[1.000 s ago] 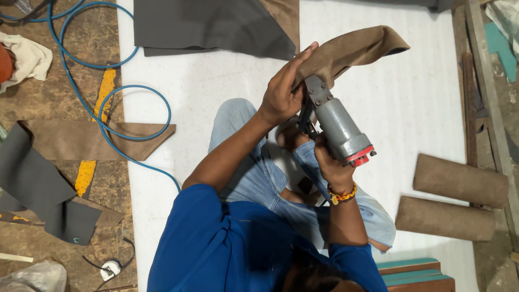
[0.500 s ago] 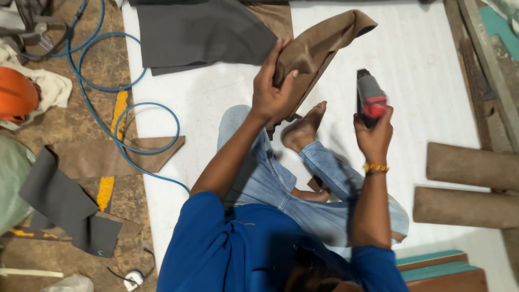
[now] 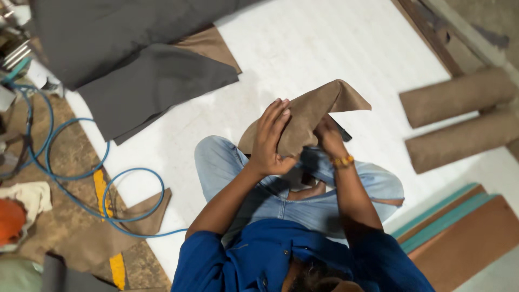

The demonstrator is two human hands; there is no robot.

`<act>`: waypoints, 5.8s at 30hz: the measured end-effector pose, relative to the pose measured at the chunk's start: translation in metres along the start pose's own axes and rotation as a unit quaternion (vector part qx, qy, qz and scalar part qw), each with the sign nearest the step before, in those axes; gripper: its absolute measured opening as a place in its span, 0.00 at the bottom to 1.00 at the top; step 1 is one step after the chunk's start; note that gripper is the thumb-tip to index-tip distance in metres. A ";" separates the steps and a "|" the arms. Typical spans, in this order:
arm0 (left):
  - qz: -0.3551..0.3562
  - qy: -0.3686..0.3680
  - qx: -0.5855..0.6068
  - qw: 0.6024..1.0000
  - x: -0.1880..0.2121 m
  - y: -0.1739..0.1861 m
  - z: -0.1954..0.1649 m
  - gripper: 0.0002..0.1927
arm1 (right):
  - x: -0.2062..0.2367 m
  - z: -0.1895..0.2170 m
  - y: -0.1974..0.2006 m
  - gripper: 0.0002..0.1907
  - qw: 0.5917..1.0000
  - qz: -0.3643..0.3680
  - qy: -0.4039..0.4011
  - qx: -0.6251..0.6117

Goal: The person sits on the floor and stretches brown fabric over a long wooden frame, pulling the material taut by hand and using a pneumatic nail gun to fasten the fabric to the wood, working along the frame and turning the piece to reach different sides.

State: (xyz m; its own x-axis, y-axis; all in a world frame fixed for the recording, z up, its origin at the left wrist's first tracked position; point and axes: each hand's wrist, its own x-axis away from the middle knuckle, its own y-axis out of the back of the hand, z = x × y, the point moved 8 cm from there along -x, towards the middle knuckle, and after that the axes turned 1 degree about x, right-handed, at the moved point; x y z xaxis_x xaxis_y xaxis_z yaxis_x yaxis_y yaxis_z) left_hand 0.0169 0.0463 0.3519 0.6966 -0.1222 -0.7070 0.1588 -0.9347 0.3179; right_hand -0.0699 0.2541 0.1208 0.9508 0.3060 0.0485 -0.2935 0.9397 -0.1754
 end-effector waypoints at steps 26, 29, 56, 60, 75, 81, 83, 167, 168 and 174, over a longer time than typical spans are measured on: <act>0.166 -0.075 0.131 0.974 0.082 -0.017 -0.045 0.20 | 0.204 0.072 -0.101 0.32 0.964 0.072 0.200 0.160; 0.174 -0.095 0.140 0.970 0.092 -0.022 -0.049 0.20 | 0.209 0.112 -0.112 0.25 0.980 0.014 0.198 0.000; 0.204 -0.089 0.103 0.970 0.058 -0.054 -0.074 0.05 | 0.201 0.162 -0.087 0.26 0.956 -0.168 0.238 -0.024; 0.192 -0.078 0.081 0.975 0.052 -0.060 -0.075 0.08 | 0.191 0.198 -0.097 0.24 0.903 -0.196 0.286 0.252; 0.168 0.016 0.159 0.973 0.029 -0.050 -0.023 0.39 | 0.138 0.154 -0.057 0.29 0.960 -0.206 0.084 0.173; 0.210 0.016 0.218 0.953 0.015 -0.046 0.006 0.41 | 0.082 0.130 -0.088 0.26 0.977 -0.146 0.091 0.128; 0.190 0.030 0.237 0.952 0.008 -0.035 0.025 0.40 | 0.062 0.130 -0.099 0.27 0.972 -0.177 0.105 0.114; 0.103 -0.019 -0.488 0.866 -0.116 -0.008 -0.020 0.19 | -0.021 0.144 -0.110 0.14 0.949 -0.039 0.298 0.097; 0.102 -0.021 -0.496 0.862 -0.114 -0.009 -0.020 0.19 | -0.023 0.138 -0.106 0.15 0.950 -0.036 0.293 0.105; 0.086 -0.038 -0.527 0.844 -0.116 -0.007 -0.009 0.18 | -0.076 0.015 -0.013 0.18 0.997 -0.022 0.014 0.072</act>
State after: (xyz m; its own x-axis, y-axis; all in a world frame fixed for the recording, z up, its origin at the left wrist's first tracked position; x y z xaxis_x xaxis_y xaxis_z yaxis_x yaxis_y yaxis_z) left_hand -0.0586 0.0703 0.4369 0.7329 -0.2839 -0.6182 0.6220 -0.0883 0.7780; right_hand -0.1399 0.2208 0.1345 0.9649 0.2616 0.0244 -0.2608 0.9649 -0.0298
